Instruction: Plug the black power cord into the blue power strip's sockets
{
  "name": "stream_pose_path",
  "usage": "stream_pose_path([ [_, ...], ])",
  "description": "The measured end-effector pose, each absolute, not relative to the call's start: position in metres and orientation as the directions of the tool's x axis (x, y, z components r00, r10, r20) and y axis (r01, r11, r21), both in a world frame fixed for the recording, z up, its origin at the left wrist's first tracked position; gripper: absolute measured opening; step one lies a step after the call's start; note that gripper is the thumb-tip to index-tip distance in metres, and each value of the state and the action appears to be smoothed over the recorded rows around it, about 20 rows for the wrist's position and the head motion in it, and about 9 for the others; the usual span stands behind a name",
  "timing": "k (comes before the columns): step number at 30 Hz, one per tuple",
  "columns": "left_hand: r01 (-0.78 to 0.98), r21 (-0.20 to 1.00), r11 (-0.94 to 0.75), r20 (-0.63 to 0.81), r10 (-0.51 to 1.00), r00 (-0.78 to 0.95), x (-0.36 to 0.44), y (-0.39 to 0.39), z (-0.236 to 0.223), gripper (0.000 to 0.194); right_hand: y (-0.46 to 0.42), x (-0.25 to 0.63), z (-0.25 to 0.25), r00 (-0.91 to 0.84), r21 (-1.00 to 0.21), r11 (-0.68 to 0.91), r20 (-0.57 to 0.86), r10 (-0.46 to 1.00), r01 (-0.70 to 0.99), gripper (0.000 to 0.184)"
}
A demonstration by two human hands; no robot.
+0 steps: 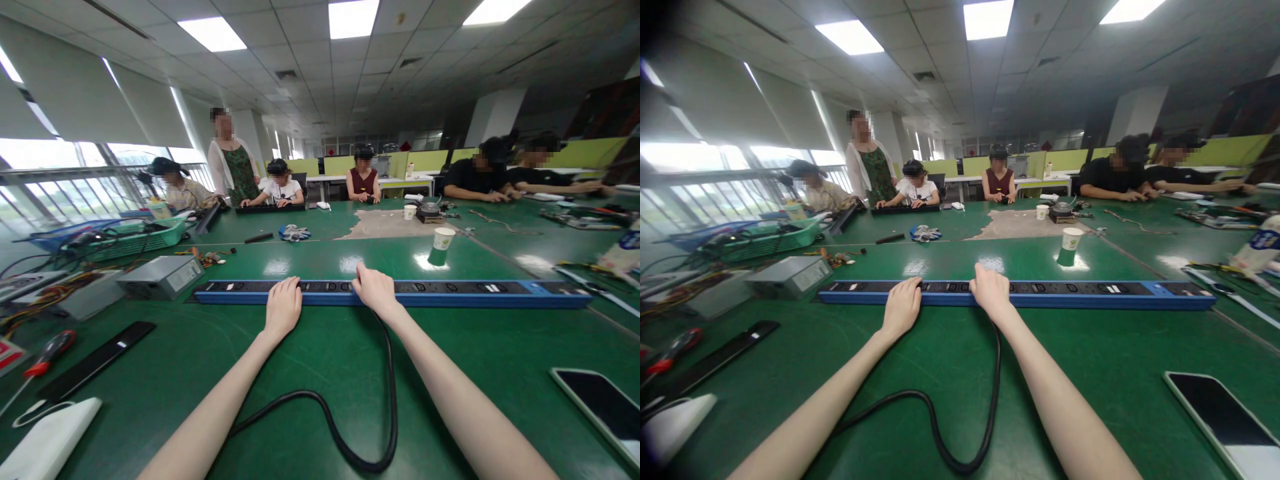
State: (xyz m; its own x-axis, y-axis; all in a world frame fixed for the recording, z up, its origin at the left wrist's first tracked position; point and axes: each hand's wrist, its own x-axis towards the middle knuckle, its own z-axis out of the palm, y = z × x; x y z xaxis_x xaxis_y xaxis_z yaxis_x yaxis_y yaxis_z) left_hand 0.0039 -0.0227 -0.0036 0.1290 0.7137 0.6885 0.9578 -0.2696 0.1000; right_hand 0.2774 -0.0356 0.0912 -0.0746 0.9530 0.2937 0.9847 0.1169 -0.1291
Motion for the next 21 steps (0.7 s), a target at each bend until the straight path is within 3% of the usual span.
stream_pose_path([
  [13,0.958,0.087,-0.273,0.702,0.699,0.135,0.004,-0.02,-0.006,0.043,-0.044,0.276,0.09,-0.124,-0.094,0.164,0.339,0.933,0.982,0.022],
  [15,0.957,0.084,-0.276,0.7,0.7,0.14,0.003,-0.02,-0.006,0.043,-0.047,0.278,0.107,-0.09,-0.15,0.16,0.389,0.917,0.976,0.023],
  [21,0.956,0.097,-0.275,0.694,0.708,0.133,0.003,-0.023,-0.003,0.043,-0.058,0.322,0.177,0.063,-0.472,0.275,0.583,0.81,0.838,0.034],
])
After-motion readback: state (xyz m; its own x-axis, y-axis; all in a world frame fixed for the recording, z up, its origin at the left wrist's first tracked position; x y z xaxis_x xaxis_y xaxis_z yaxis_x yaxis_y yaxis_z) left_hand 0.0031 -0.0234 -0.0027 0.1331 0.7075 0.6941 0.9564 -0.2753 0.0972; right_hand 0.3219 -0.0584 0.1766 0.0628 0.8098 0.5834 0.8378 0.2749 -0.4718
